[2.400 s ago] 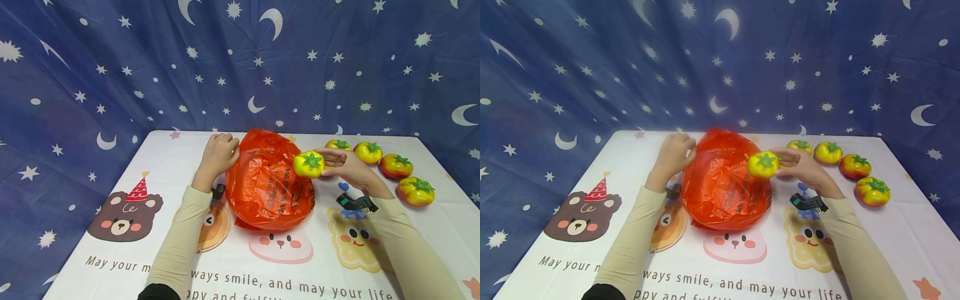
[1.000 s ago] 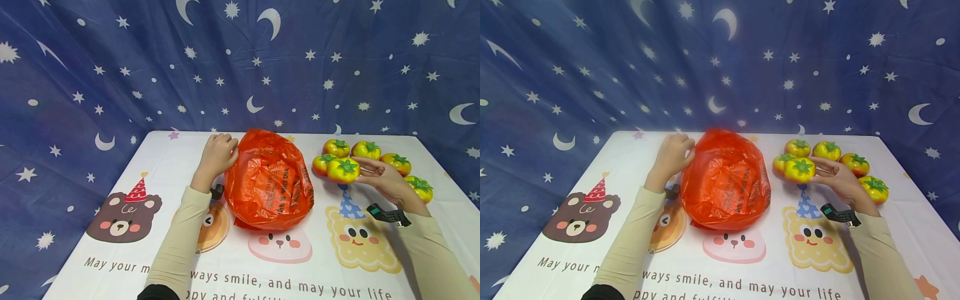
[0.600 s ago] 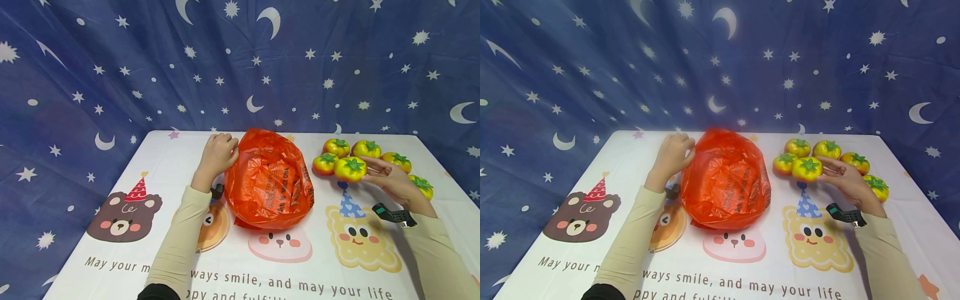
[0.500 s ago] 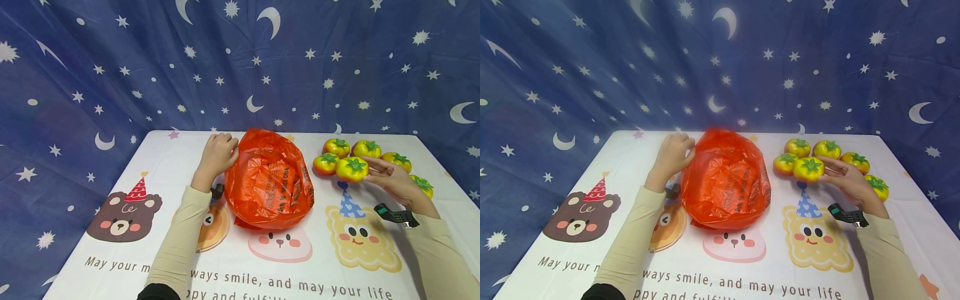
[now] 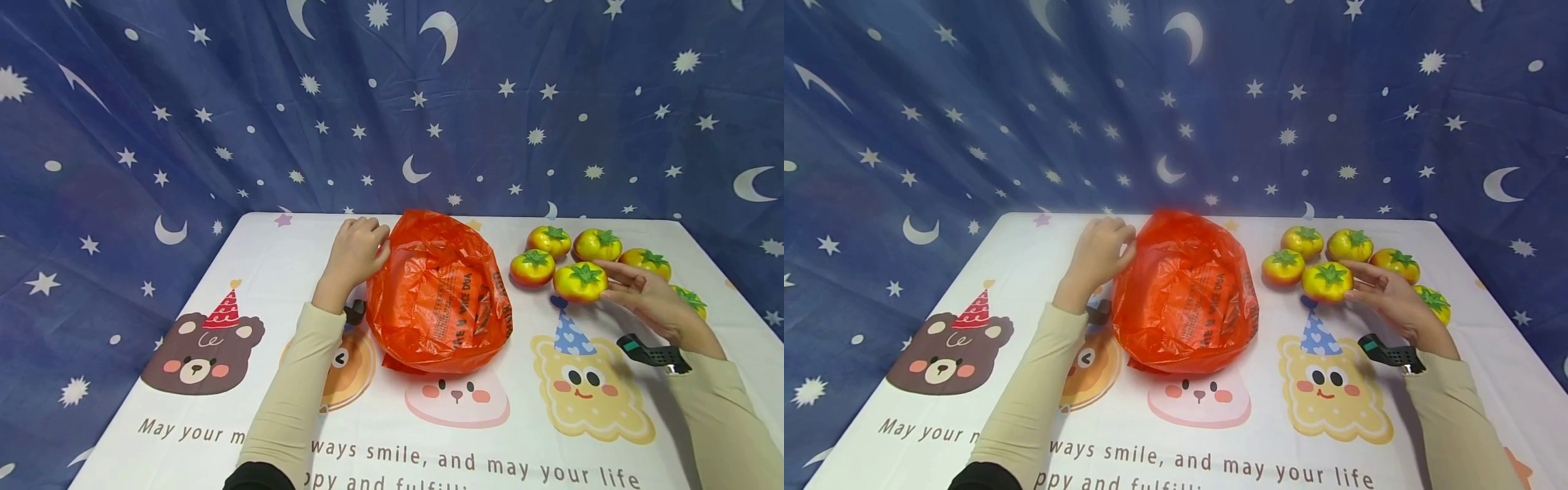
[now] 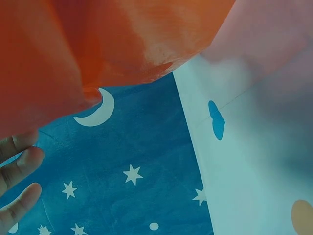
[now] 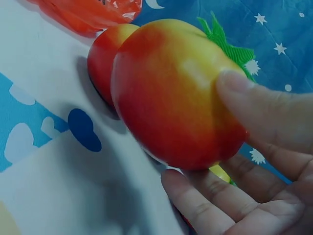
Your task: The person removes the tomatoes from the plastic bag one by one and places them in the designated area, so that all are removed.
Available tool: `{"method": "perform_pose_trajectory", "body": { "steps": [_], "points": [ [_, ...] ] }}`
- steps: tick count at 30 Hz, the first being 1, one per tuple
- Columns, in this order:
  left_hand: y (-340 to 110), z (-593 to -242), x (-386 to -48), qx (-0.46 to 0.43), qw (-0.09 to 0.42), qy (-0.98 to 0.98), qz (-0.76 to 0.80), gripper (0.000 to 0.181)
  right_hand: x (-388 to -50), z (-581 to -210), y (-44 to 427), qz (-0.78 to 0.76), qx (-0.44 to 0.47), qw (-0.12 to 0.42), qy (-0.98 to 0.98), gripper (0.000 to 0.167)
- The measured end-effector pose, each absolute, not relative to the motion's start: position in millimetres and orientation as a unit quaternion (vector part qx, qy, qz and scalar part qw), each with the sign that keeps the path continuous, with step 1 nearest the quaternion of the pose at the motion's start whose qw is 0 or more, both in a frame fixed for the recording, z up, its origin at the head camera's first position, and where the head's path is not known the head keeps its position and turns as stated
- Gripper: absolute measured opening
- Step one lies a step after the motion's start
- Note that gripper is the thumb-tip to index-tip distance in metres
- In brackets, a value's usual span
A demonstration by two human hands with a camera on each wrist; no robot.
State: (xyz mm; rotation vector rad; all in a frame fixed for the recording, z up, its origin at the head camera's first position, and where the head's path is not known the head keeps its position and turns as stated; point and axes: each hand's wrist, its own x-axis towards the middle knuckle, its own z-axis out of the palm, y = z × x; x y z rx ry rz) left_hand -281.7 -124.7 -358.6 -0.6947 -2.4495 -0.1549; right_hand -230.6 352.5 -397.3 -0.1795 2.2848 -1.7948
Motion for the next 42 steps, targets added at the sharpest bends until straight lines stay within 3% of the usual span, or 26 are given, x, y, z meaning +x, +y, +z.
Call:
{"method": "perform_pose_trajectory", "body": {
  "steps": [12, 21, 42],
  "points": [
    [-125.5, -357.1, -281.4, -0.259, 0.293, -0.918, -0.058, 0.013, -238.2, -407.1, 354.8, -0.500, -0.032, 0.120, 0.857, 0.070],
    [-125.9, -358.3, -282.5, -0.256, 0.285, -0.922, -0.058, 0.013, -239.7, -413.3, 357.2, -0.521, -0.035, 0.135, 0.842, 0.065],
    [-126.7, -357.6, -282.8, -0.256, 0.286, -0.921, -0.060, 0.012, -241.7, -412.1, 359.8, -0.514, -0.041, 0.144, 0.844, 0.072]
  ]
}}
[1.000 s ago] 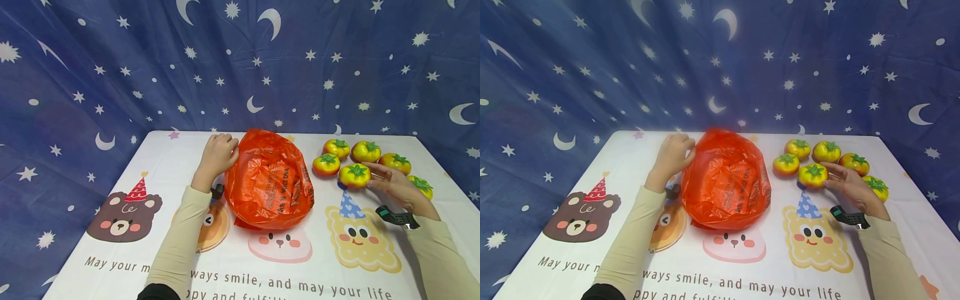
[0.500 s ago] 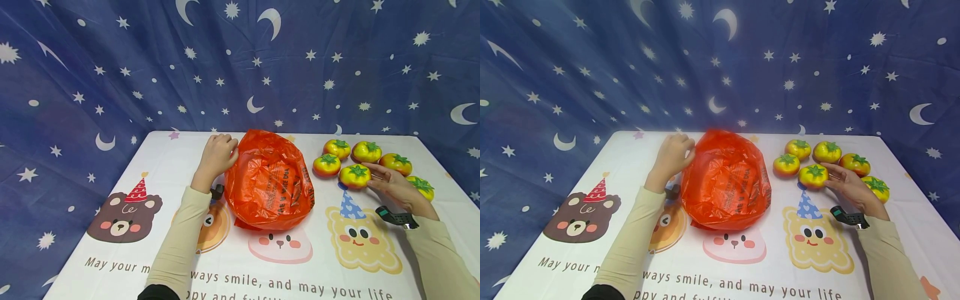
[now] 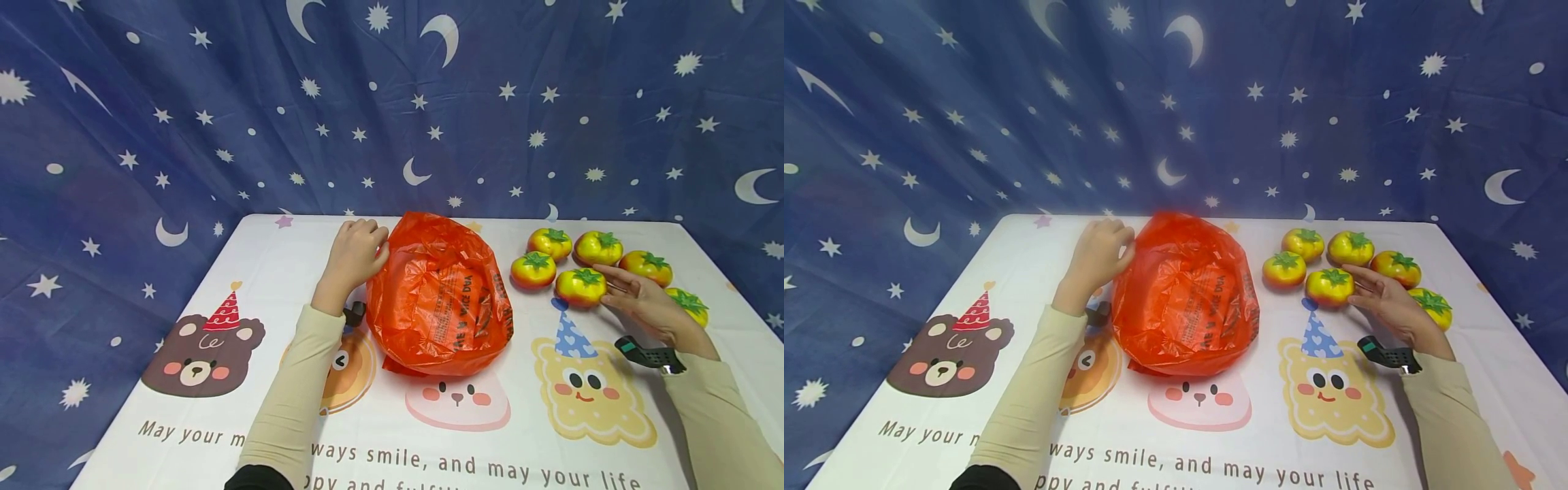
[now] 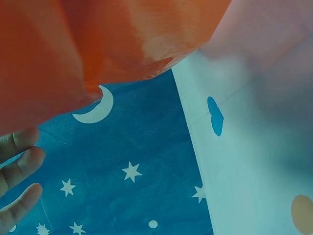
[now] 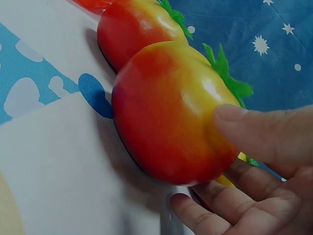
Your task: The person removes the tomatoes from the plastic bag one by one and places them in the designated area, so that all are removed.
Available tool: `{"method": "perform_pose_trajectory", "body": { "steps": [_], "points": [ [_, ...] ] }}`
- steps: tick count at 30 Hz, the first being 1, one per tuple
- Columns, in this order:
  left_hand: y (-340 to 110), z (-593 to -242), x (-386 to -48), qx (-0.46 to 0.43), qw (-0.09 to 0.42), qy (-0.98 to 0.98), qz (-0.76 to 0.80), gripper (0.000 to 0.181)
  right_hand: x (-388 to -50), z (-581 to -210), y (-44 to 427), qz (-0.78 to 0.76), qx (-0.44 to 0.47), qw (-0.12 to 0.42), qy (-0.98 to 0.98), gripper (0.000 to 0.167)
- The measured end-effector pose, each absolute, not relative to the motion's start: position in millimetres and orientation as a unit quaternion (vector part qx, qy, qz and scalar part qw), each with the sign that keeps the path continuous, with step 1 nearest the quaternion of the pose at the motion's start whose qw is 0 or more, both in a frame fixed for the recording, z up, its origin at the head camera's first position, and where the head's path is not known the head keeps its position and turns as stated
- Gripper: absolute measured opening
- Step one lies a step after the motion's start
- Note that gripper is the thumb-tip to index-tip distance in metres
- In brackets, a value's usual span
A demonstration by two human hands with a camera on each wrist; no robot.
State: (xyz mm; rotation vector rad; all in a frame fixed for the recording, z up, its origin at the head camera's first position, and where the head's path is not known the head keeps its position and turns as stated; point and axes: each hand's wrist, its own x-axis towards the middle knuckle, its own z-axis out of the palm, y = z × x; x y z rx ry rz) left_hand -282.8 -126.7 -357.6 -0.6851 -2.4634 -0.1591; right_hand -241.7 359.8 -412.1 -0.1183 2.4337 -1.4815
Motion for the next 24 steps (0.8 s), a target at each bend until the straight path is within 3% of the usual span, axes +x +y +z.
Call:
{"method": "perform_pose_trajectory", "body": {
  "steps": [14, 24],
  "points": [
    [-126.4, -357.8, -283.4, -0.254, 0.287, -0.922, -0.061, 0.013, -240.1, -410.2, 363.9, -0.626, -0.079, 0.115, 0.767, 0.077],
    [-127.6, -358.4, -283.5, -0.229, 0.276, -0.932, -0.054, 0.018, -239.7, -398.7, 365.4, -0.582, -0.105, 0.072, 0.803, 0.077]
  ]
}}
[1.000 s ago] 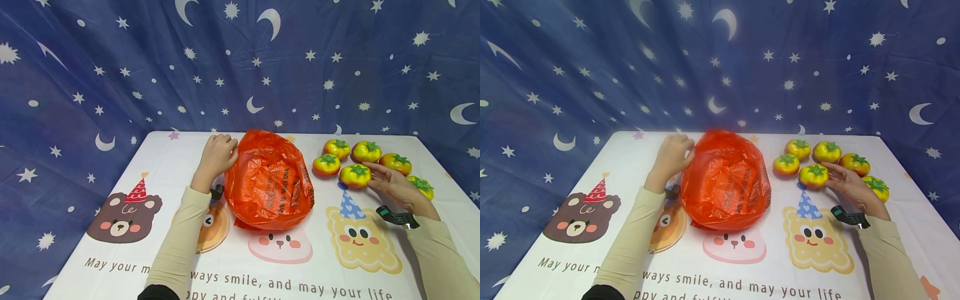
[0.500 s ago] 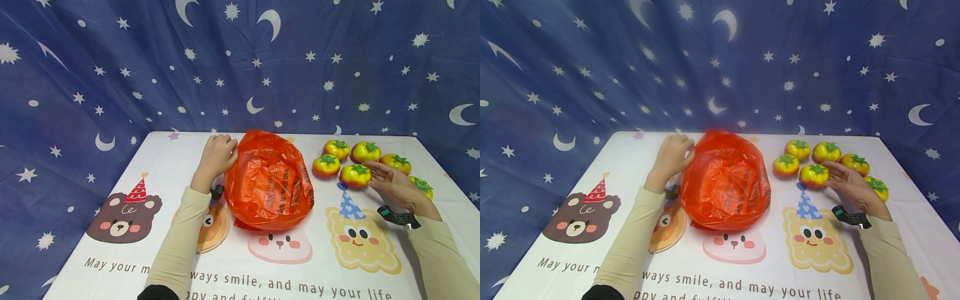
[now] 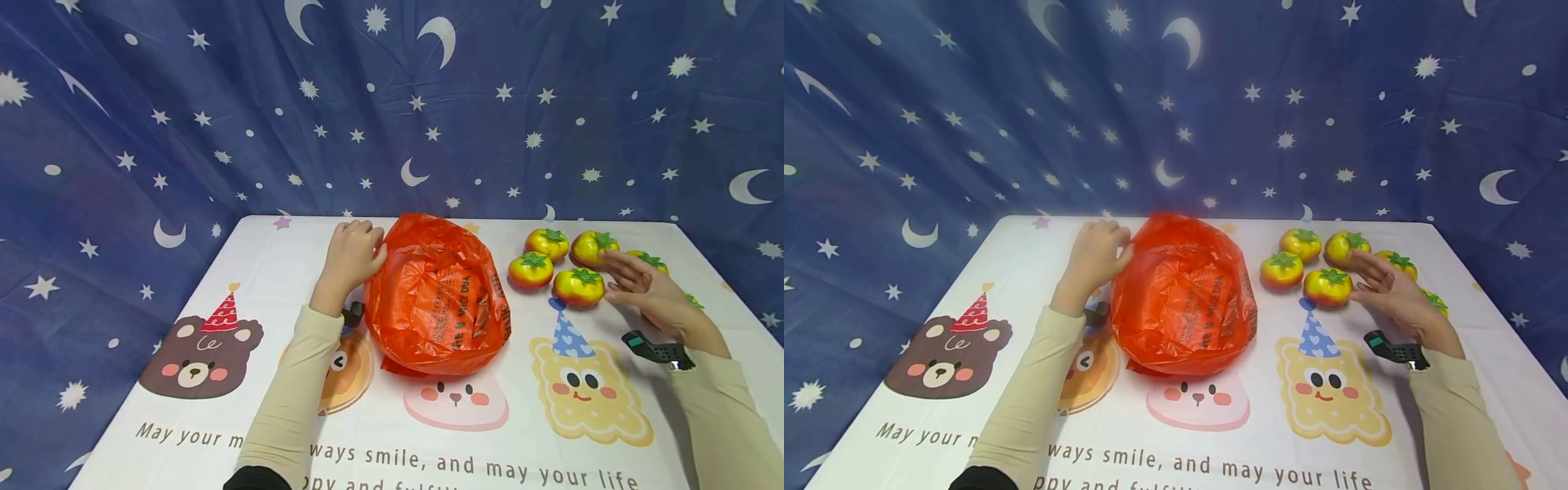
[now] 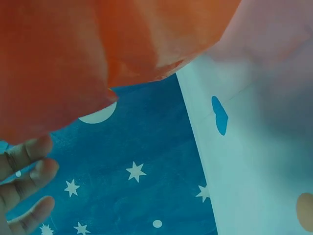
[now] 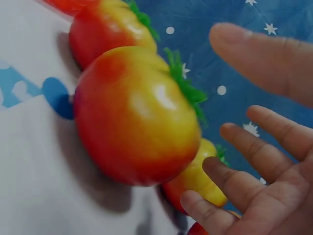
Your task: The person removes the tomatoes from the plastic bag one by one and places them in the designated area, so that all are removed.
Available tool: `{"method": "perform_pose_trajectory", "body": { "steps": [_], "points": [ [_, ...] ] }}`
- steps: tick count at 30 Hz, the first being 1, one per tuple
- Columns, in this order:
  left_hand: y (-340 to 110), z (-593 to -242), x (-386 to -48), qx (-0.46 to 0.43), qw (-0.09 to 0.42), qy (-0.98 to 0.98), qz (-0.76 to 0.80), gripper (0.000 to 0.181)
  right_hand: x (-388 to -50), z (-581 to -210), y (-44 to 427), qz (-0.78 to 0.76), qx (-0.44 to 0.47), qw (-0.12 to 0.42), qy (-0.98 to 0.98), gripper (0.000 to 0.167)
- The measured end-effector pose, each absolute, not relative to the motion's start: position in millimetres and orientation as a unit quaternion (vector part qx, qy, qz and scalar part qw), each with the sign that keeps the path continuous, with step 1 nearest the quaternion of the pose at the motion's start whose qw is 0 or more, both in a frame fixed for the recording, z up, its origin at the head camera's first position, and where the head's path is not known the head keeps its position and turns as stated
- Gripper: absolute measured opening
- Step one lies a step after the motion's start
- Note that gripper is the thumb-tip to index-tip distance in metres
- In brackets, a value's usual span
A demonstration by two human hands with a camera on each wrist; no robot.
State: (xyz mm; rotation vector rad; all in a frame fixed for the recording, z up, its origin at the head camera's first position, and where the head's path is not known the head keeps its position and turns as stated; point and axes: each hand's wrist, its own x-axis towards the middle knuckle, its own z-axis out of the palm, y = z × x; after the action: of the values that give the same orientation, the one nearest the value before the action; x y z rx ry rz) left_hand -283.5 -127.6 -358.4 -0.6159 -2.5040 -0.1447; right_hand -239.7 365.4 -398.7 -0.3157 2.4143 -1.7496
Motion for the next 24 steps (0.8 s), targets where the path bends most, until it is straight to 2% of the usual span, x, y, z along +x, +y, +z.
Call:
{"method": "perform_pose_trajectory", "body": {
  "steps": [5, 11, 19, 24],
  "points": [
    [-127.1, -352.6, -280.2, -0.199, 0.243, -0.947, -0.061, 0.019, -240.5, -381.8, 359.1, -0.479, -0.096, 0.058, 0.871, 0.077],
    [-124.0, -340.3, -272.6, -0.172, 0.206, -0.960, -0.079, 0.024, -240.0, -347.3, 323.0, -0.408, -0.095, 0.047, 0.907, 0.074],
    [-114.3, -314.0, -256.7, -0.172, 0.159, -0.966, -0.110, 0.071, -240.2, -306.8, 248.8, -0.315, -0.123, -0.006, 0.941, 0.082],
    [-110.3, -296.5, -242.6, -0.201, 0.142, -0.964, -0.103, 0.084, -237.0, -291.6, 202.8, -0.235, -0.151, -0.057, 0.958, 0.084]
  ]
}}
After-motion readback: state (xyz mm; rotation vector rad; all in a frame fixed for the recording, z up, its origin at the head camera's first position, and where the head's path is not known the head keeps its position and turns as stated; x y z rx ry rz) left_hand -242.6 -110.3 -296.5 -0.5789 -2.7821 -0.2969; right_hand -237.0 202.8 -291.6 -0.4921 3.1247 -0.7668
